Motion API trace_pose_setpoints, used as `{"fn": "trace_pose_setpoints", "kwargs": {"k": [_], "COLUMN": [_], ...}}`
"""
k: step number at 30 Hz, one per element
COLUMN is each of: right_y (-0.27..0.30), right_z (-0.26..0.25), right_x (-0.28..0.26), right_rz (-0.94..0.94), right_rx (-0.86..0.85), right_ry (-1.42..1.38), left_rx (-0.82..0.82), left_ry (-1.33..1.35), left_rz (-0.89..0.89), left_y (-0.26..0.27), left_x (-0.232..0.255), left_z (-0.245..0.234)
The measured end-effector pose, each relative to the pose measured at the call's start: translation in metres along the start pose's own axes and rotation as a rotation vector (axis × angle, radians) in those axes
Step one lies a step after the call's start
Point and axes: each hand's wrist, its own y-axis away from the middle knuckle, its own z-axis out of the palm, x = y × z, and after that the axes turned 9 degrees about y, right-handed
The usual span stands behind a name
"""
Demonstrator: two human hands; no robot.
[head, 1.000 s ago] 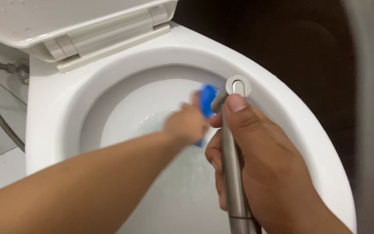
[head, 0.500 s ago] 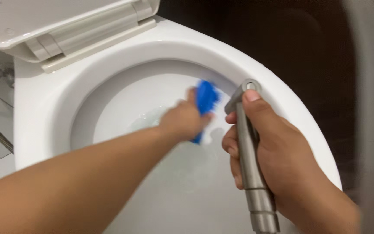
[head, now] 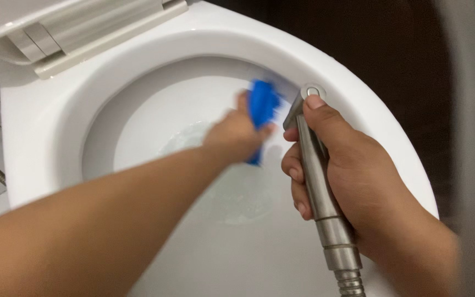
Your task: The person scrubs the inside of a white toilet bowl with a blue brush while simultaneously rinsing it with a handheld bidet sprayer. The person repeatedly scrubs the bowl's interior surfaces and rinses away residue.
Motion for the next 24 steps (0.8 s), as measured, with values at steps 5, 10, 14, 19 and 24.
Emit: {"fn": "trace_pose_setpoints", "kwargs": {"k": [5,10,14,19,24], "right_y": [0.005,0.006,0.008,0.013,0.023], "right_z": [0.001,0.019,0.024,0.015,0.008], "right_x": [-0.003,-0.008,-0.014,-0.015,-0.013], "right_rz": [-0.044,-0.001,0.026,0.016,-0.008], "right_rx": [-0.112,-0.164,-0.173,-0.152,-0.201], "right_ry": [-0.057,-0.009,-0.027,-0.086,-0.078], "left_rx": [0.027,-0.325,-0.254,-0.127,-0.109], "left_ry": [-0.020,-0.295,-0.418,-0.073,-0.153], "left_rz": [-0.004,0.550,0.578,-0.044,0.273], "left_y": [-0.004,0.005,0.008,0.002,0.003], "left_x": [-0.006,-0.028,-0.027,-0.018,-0.027], "left_z": [0.012,0.061,0.040,-0.004,0.037]}}
